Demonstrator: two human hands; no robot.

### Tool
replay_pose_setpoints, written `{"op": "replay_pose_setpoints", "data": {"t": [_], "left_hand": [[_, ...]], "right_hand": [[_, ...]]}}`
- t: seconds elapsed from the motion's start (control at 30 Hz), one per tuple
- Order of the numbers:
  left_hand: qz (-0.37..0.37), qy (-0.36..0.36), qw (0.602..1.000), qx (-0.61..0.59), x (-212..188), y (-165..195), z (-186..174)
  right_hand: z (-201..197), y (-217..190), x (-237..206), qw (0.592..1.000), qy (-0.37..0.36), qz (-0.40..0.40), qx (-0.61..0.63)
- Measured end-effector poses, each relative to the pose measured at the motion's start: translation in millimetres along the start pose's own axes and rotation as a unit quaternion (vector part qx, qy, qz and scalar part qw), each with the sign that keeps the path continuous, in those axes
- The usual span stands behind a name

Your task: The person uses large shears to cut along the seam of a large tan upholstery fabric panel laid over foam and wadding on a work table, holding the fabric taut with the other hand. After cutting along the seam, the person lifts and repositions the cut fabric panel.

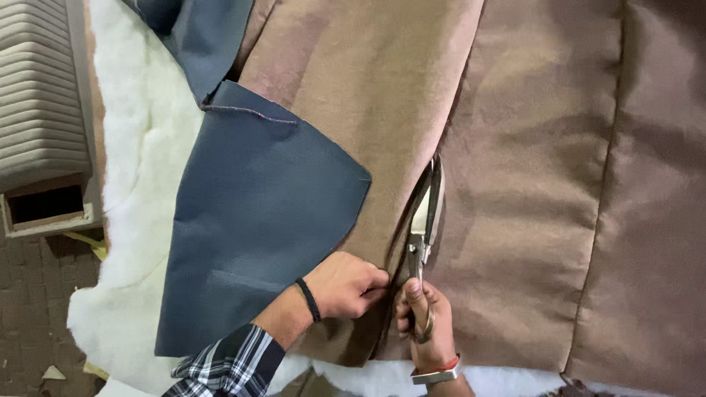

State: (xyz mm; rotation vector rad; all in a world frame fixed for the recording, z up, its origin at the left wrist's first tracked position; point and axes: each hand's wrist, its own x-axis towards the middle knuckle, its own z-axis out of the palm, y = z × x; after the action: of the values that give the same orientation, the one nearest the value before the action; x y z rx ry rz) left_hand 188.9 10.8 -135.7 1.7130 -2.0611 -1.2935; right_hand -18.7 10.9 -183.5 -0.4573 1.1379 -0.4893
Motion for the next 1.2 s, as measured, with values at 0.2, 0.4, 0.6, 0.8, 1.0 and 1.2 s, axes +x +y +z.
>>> {"op": "replay_pose_setpoints", "data": {"t": [0.2,0.4,0.6,0.8,1.0,1.2], "left_hand": [[-0.072,-0.028,0.995,0.064,8.9,5.3,-21.7],[0.070,0.352,0.933,0.030,106.6,-5.5,-69.3],[-0.089,0.371,0.896,0.228,134.9,-53.6,-66.7],[-0.004,0.439,0.866,0.239,113.2,-57.2,-51.4],[0.040,0.283,0.944,0.167,91.4,-37.2,-48.8],[0.052,0.301,0.938,0.162,84.7,-16.7,-55.6]], "right_hand": [[5.0,-17.1,6.2,0.998,0.016,0.047,-0.033],[6.7,-14.0,16.2,0.999,0.006,0.032,-0.033],[11.8,-11.0,16.6,0.998,0.004,0.017,-0.062],[17.7,-14.7,14.6,0.996,0.025,0.076,-0.046],[17.1,-16.5,15.9,0.994,0.036,0.068,-0.079],[10.2,-21.1,8.5,0.993,0.067,0.086,-0.041]]}}
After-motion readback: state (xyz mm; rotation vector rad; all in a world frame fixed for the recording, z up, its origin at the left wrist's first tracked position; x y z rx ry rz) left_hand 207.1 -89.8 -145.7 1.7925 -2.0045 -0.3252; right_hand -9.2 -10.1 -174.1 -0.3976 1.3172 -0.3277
